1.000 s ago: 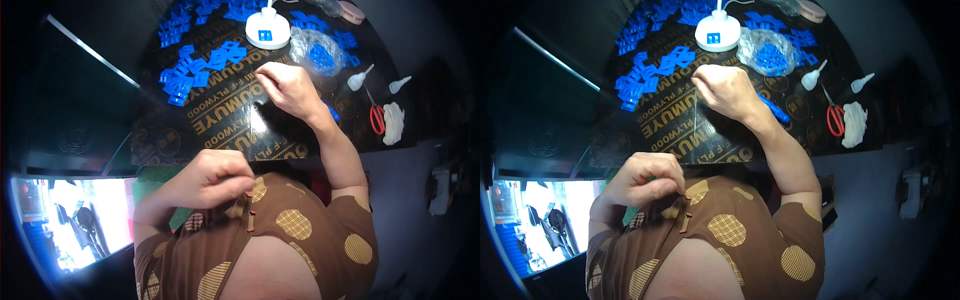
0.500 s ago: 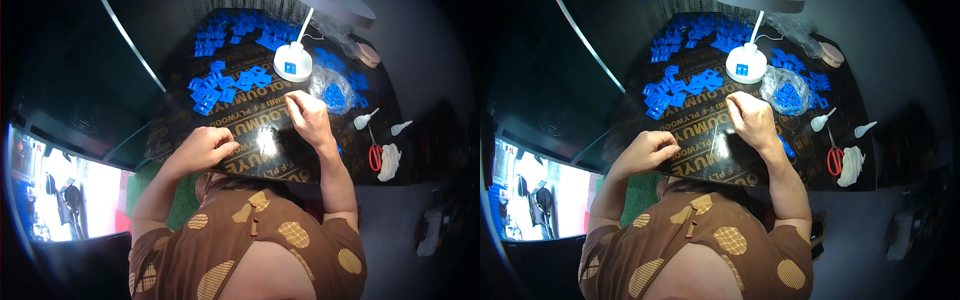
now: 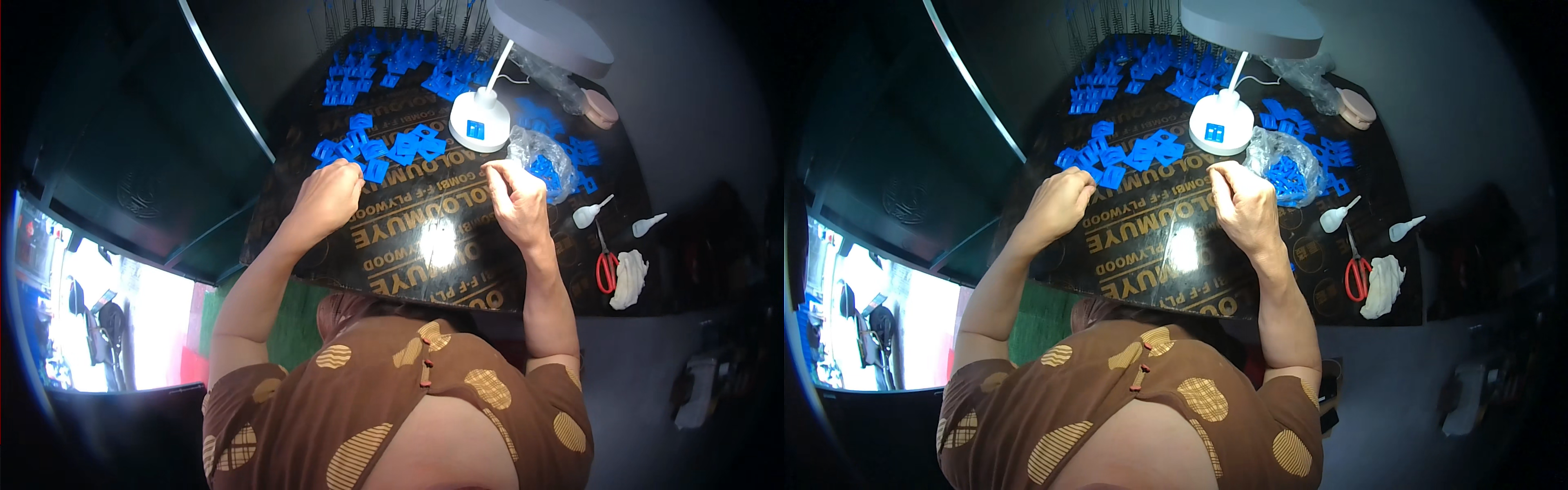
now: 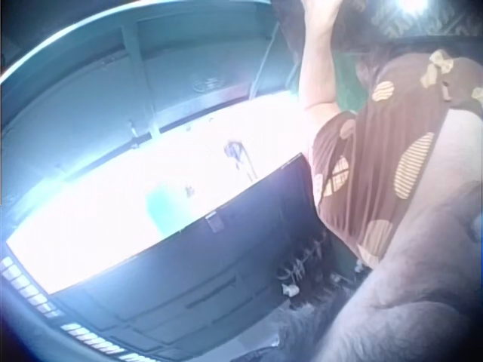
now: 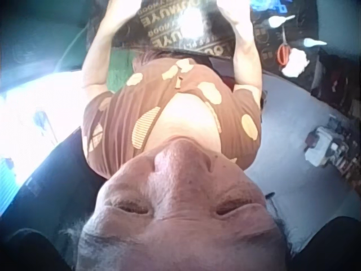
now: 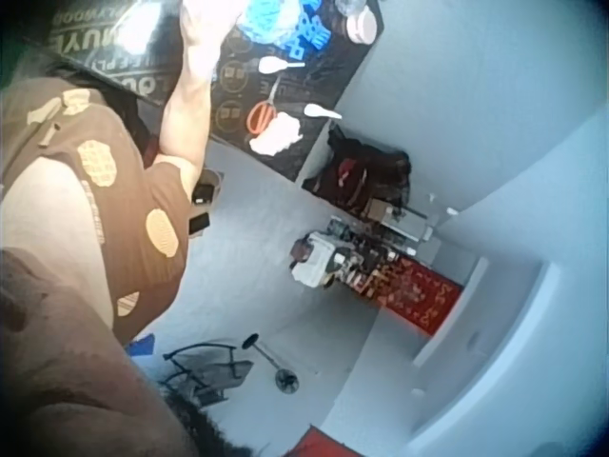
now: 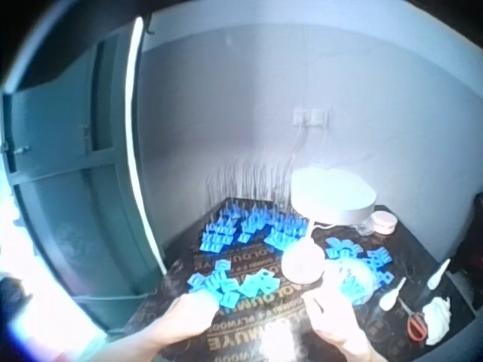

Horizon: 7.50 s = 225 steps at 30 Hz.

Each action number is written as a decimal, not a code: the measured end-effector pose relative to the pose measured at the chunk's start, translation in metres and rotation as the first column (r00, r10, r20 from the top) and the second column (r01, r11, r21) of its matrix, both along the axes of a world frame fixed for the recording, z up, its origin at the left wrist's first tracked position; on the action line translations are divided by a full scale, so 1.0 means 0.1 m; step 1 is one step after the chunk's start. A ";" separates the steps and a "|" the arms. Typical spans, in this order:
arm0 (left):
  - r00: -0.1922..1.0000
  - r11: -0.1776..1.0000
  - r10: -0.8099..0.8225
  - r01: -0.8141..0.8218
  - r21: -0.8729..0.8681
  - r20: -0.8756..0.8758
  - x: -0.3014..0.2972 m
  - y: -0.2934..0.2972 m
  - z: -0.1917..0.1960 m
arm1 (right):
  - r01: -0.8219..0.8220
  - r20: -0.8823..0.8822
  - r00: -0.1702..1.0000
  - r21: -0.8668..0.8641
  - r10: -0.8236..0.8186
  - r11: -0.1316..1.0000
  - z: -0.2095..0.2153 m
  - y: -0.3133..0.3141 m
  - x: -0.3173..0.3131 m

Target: The person assembles plastic components by inserting metal springs into plastic bases, placing inserts into plastic frames, applying glue from a bottle onto the frames, pressing the plastic pieces together, and wiping them with a cloth.

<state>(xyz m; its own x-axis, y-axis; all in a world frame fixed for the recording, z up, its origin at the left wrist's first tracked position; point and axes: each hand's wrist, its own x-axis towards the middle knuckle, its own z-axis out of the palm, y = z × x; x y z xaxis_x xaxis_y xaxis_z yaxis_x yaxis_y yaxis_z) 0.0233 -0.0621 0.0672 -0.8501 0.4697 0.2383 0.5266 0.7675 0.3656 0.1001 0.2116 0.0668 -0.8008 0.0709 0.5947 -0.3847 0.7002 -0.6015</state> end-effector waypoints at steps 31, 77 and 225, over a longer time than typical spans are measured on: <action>0.921 0.966 -0.237 0.189 -0.180 -0.308 -0.64 0.76 -0.45 | 0.153 0.150 0.957 0.461 -0.247 0.874 -0.35 0.63 0.79; 0.968 0.800 -0.170 0.245 0.547 -0.186 -0.36 0.58 -0.47 | -0.232 0.349 0.921 0.144 0.170 0.962 -0.30 -0.24 -0.69; 0.569 0.587 -0.539 -0.276 0.761 0.621 -0.11 0.85 -0.42 | -0.070 0.345 0.868 -0.625 0.356 0.777 -0.53 -0.18 -0.33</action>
